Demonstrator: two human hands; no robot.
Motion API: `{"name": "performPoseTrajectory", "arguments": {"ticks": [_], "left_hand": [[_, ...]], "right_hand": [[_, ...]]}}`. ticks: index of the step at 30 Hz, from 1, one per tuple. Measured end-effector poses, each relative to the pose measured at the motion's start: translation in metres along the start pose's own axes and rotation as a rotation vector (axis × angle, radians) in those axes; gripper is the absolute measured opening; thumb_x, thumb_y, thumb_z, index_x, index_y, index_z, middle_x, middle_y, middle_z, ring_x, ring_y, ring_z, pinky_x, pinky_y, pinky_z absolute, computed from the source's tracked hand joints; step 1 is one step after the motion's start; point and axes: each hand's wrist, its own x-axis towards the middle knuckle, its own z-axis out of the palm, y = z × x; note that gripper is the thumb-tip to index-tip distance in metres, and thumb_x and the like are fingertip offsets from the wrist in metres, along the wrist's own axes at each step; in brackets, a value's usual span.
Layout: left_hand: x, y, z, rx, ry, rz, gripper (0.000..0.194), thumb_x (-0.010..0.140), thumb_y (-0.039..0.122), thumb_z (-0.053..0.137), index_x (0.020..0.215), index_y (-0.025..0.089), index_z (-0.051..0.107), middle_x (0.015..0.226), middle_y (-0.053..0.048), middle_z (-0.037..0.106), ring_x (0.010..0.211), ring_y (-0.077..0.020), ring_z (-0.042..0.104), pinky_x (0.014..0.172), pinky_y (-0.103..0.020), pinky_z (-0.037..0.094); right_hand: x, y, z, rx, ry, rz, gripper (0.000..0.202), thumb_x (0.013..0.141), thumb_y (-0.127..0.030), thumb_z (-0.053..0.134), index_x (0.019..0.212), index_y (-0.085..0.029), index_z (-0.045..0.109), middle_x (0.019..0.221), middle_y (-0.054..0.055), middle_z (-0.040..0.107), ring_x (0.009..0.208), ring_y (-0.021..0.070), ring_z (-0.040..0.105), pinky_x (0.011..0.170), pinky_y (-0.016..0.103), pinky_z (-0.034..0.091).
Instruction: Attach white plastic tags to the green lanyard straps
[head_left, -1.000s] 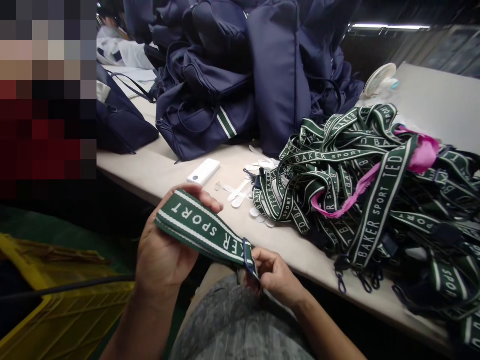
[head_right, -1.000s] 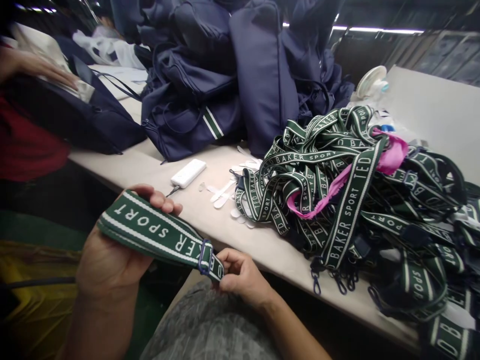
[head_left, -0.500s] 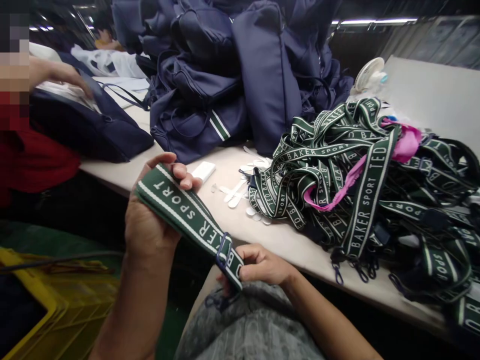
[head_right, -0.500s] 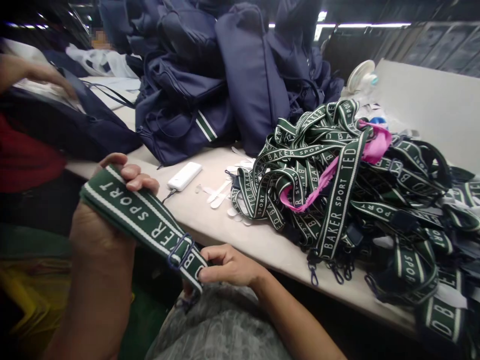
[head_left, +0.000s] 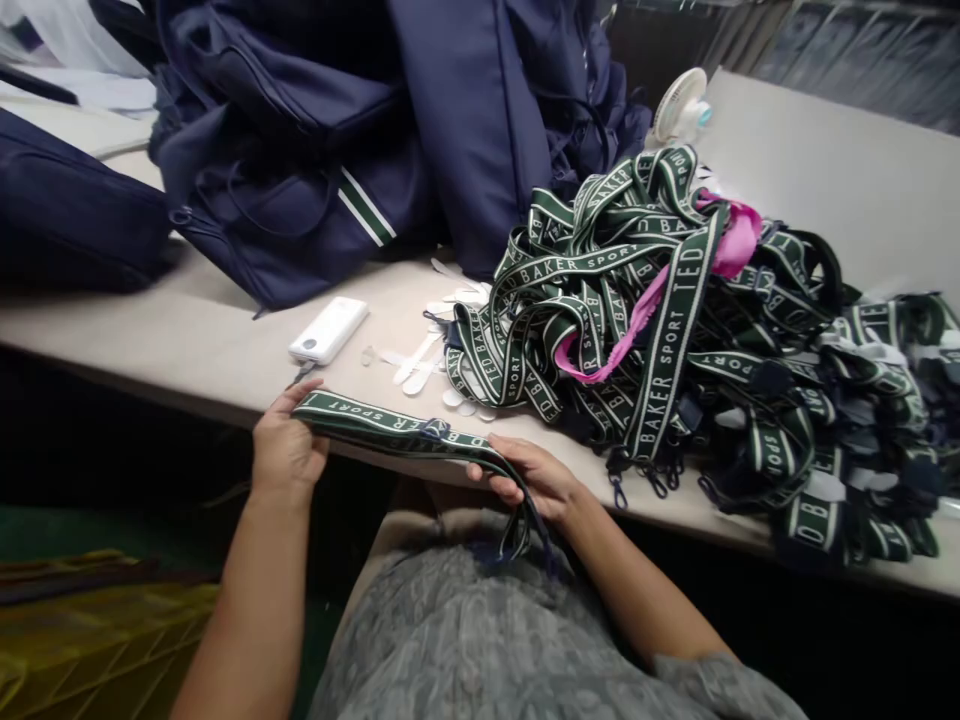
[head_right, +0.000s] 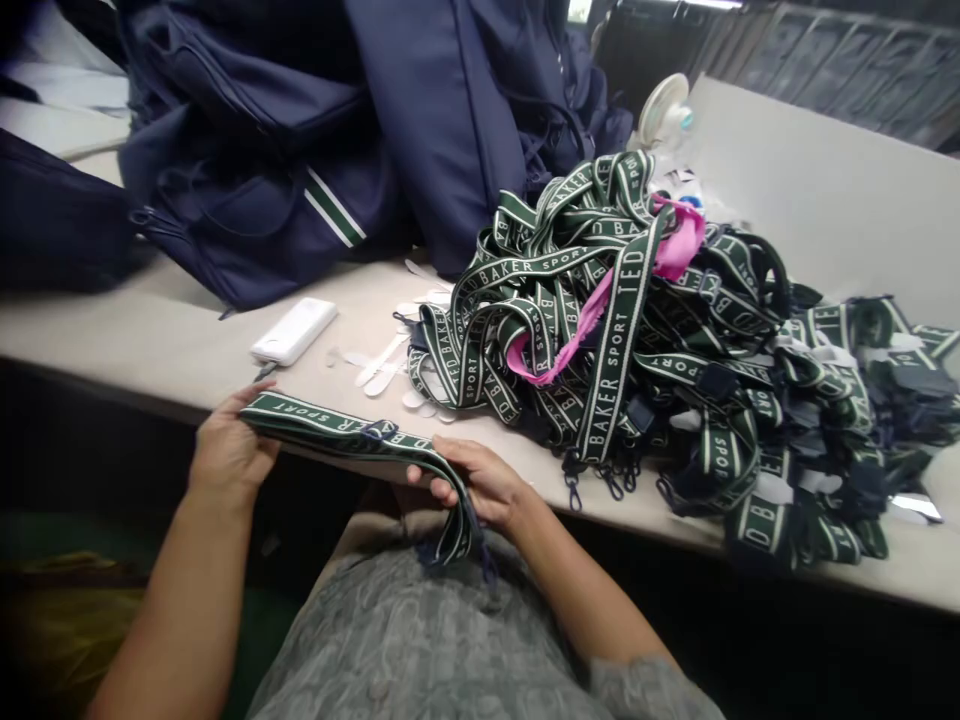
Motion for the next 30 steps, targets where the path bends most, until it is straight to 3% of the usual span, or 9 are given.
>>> {"name": "performPoseTrajectory", "arguments": {"ticks": [4,8,12,16,20,25,30], "left_hand": [[0.007,-0.015,-0.003,-0.098,0.012,-0.127,0.026,0.056,0.010,0.076,0.077,0.014,0.063,0.061,0.002,0.067,0.060,-0.0162,0.065,0.056,-0.029,0.060],[-0.001,-0.009,-0.002,-0.114,0.066,-0.074,0.030,0.054,0.009,0.082,0.080,0.011,0.068,0.062,0.004,0.068,0.055,-0.0126,0.062,0.047,-0.021,0.058],[-0.006,0.003,-0.002,0.014,0.008,0.070,0.030,0.058,0.011,0.086,0.084,0.010,0.072,0.058,0.004,0.067,0.046,-0.0135,0.061,0.041,-0.022,0.057],[0.004,-0.004,-0.009,-0.026,0.013,-0.073,0.022,0.061,0.008,0.081,0.079,0.011,0.069,0.057,0.003,0.067,0.047,-0.0174,0.065,0.038,-0.024,0.057],[0.012,-0.018,-0.019,-0.040,-0.053,-0.178,0.021,0.057,0.001,0.074,0.075,0.011,0.068,0.060,-0.001,0.070,0.052,-0.0207,0.068,0.044,-0.028,0.062],[-0.006,-0.016,-0.023,-0.007,-0.080,-0.104,0.027,0.060,0.011,0.083,0.084,0.014,0.071,0.060,0.001,0.071,0.050,-0.0173,0.066,0.049,-0.026,0.061],[-0.013,-0.011,-0.032,0.094,-0.159,-0.075,0.034,0.057,0.016,0.088,0.088,0.014,0.075,0.063,0.000,0.072,0.055,-0.0137,0.067,0.056,-0.016,0.057]], "right_hand": [[0.008,-0.006,-0.010,0.119,0.011,0.046,0.022,0.098,-0.028,0.059,0.093,-0.006,0.058,0.083,0.009,0.068,0.051,0.0056,0.059,0.044,0.011,0.054],[0.011,-0.013,-0.014,0.097,0.047,0.066,0.022,0.100,-0.028,0.057,0.095,-0.006,0.057,0.082,0.009,0.068,0.056,0.0066,0.063,0.051,0.012,0.057],[0.009,-0.018,-0.012,-0.064,0.098,0.017,0.026,0.090,-0.031,0.072,0.090,-0.009,0.058,0.071,0.004,0.067,0.047,0.0047,0.058,0.042,0.009,0.050],[0.007,-0.019,-0.003,-0.256,0.134,-0.041,0.039,0.079,-0.044,0.081,0.078,-0.013,0.057,0.059,-0.001,0.063,0.036,0.0051,0.051,0.029,0.011,0.038],[0.005,-0.020,0.006,-0.324,0.145,-0.061,0.040,0.078,-0.047,0.079,0.078,-0.014,0.056,0.060,-0.001,0.065,0.035,0.0046,0.051,0.030,0.011,0.038],[0.002,-0.026,0.007,-0.259,0.151,-0.099,0.040,0.074,-0.042,0.083,0.079,-0.013,0.056,0.073,0.006,0.072,0.049,0.0068,0.061,0.043,0.012,0.050],[-0.003,-0.030,0.007,-0.327,0.188,-0.129,0.041,0.073,-0.039,0.083,0.073,-0.016,0.049,0.067,0.004,0.071,0.039,0.0039,0.052,0.033,0.009,0.038]]}}
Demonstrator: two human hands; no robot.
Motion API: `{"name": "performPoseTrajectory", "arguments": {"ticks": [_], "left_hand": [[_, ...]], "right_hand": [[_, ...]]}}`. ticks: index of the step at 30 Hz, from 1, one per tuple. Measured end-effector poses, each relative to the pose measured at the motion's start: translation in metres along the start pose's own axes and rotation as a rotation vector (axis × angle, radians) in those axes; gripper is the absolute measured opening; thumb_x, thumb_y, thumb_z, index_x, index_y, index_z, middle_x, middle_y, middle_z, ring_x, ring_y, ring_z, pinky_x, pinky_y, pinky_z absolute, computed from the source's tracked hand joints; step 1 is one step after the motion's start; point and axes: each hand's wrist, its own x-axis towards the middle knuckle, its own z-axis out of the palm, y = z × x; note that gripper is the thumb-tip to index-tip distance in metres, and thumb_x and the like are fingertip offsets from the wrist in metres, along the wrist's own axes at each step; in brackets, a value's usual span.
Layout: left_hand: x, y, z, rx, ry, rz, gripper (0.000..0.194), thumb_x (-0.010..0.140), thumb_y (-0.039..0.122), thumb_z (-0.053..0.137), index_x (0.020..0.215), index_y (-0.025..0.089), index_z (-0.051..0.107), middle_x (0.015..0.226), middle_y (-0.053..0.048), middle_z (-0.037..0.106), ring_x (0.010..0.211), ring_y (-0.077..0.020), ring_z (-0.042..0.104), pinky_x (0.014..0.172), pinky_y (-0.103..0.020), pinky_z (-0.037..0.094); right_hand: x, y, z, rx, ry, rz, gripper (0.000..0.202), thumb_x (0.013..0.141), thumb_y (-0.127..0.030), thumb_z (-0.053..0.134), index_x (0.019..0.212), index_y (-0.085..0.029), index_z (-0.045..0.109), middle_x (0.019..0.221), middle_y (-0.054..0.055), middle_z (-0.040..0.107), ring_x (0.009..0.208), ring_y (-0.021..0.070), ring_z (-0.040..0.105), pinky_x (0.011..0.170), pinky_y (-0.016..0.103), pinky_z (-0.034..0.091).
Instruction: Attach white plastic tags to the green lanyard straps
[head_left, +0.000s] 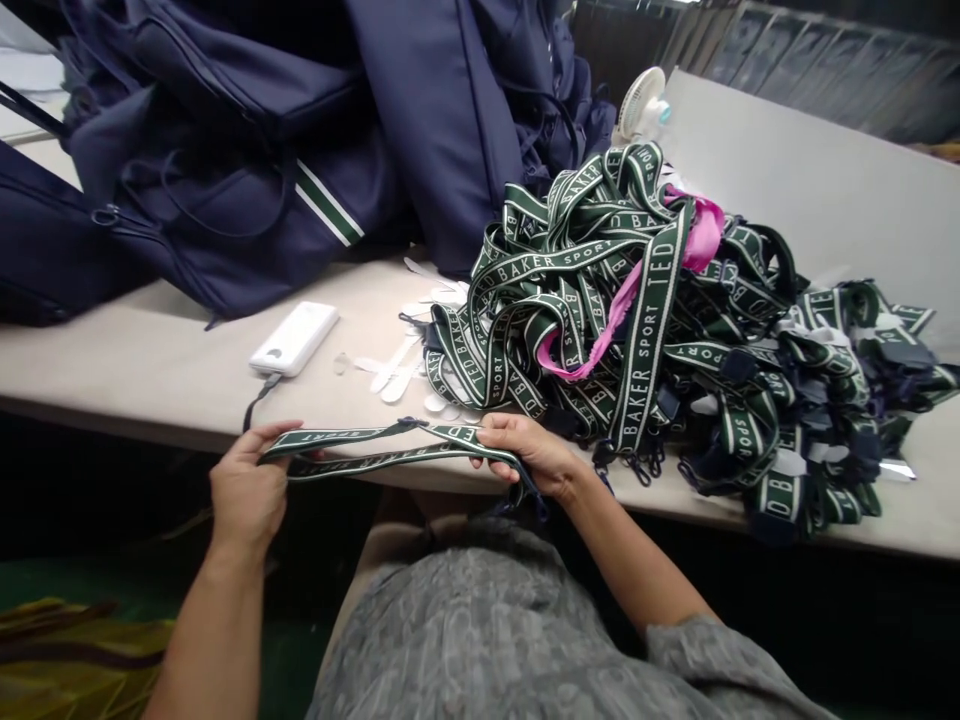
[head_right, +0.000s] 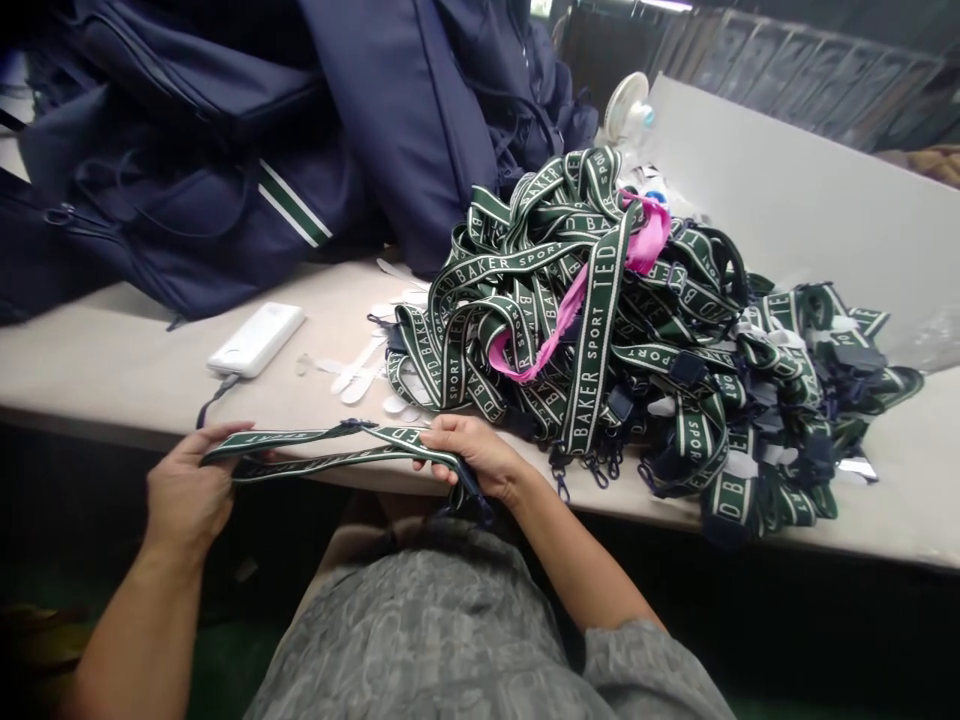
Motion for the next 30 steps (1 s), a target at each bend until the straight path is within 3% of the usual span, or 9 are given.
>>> {"name": "performPoseTrajectory", "arguments": {"ticks": [4,7,11,13,16,18,21,25,30], "left_hand": [[-0.008,0.021,-0.018,0.189,-0.257,-0.158,0.052,0.046,0.029,0.095,0.092,0.012,0.077,0.091,-0.013,0.078,0.081,-0.0267,0.074,0.068,-0.024,0.062],[-0.034,0.055,-0.018,0.441,-0.383,-0.084,0.067,0.059,0.045,0.090,0.120,0.025,0.068,0.130,-0.008,0.067,0.123,-0.0331,0.060,0.105,-0.046,0.050],[-0.074,0.088,0.022,0.597,-0.586,0.330,0.088,0.068,0.050,0.084,0.145,0.035,0.045,0.152,-0.003,0.047,0.142,-0.0317,0.039,0.121,-0.052,0.021],[-0.087,0.086,0.048,0.610,-0.761,0.365,0.096,0.065,0.045,0.087,0.148,0.033,0.041,0.151,-0.006,0.048,0.139,-0.0329,0.042,0.120,-0.049,0.029],[-0.097,0.067,0.076,0.461,-0.914,0.282,0.071,0.080,0.035,0.076,0.144,0.027,0.047,0.138,-0.008,0.060,0.124,-0.0293,0.058,0.108,-0.041,0.045],[-0.099,0.053,0.083,0.335,-0.814,0.203,0.045,0.087,0.028,0.065,0.132,0.024,0.058,0.123,-0.007,0.068,0.109,-0.0247,0.065,0.096,-0.033,0.050],[-0.099,0.043,0.085,0.085,-0.470,0.017,0.023,0.087,0.027,0.064,0.109,0.022,0.068,0.093,-0.002,0.071,0.081,-0.0156,0.065,0.074,-0.023,0.051],[-0.097,0.040,0.091,-0.315,-0.196,-0.264,0.032,0.077,0.035,0.076,0.103,0.019,0.068,0.070,0.004,0.060,0.059,-0.0092,0.053,0.056,-0.018,0.045],[-0.092,0.035,0.094,-0.427,0.016,-0.368,0.042,0.060,0.037,0.086,0.093,0.014,0.072,0.070,0.003,0.061,0.063,-0.0099,0.053,0.060,-0.020,0.047]], "right_hand": [[-0.015,-0.010,0.000,-0.072,-0.038,-0.044,0.038,0.079,-0.035,0.079,0.098,-0.018,0.050,0.066,0.000,0.070,0.035,0.0063,0.052,0.029,0.010,0.036],[-0.027,-0.021,0.004,-0.112,-0.142,-0.045,0.043,0.084,-0.030,0.075,0.117,-0.021,0.050,0.070,-0.001,0.069,0.036,0.0076,0.056,0.030,0.010,0.038],[-0.032,-0.031,0.020,-0.149,-0.320,0.010,0.044,0.088,-0.024,0.071,0.127,-0.022,0.052,0.078,-0.002,0.068,0.039,0.0078,0.059,0.033,0.012,0.045],[-0.030,-0.034,0.029,-0.150,-0.389,0.014,0.046,0.089,-0.022,0.069,0.132,-0.024,0.052,0.084,-0.001,0.068,0.041,0.0078,0.061,0.035,0.013,0.046],[-0.029,-0.036,0.037,-0.144,-0.387,-0.060,0.049,0.090,-0.020,0.067,0.136,-0.025,0.050,0.090,0.001,0.067,0.048,0.0085,0.064,0.039,0.013,0.048],[-0.027,-0.034,0.037,-0.145,-0.340,-0.096,0.052,0.089,-0.021,0.068,0.138,-0.026,0.049,0.092,0.001,0.067,0.051,0.0095,0.066,0.042,0.014,0.051],[-0.018,-0.018,0.033,-0.136,-0.233,-0.094,0.058,0.084,-0.022,0.075,0.136,-0.026,0.050,0.084,-0.003,0.065,0.055,0.0106,0.066,0.049,0.018,0.055],[-0.001,0.017,0.032,-0.134,-0.123,-0.017,0.040,0.080,-0.033,0.079,0.111,-0.017,0.060,0.079,-0.001,0.068,0.059,0.0098,0.064,0.057,0.020,0.054],[0.006,0.044,0.034,-0.218,-0.036,-0.020,0.041,0.078,-0.051,0.076,0.092,-0.017,0.058,0.071,-0.003,0.064,0.056,0.0093,0.057,0.051,0.018,0.044]]}}
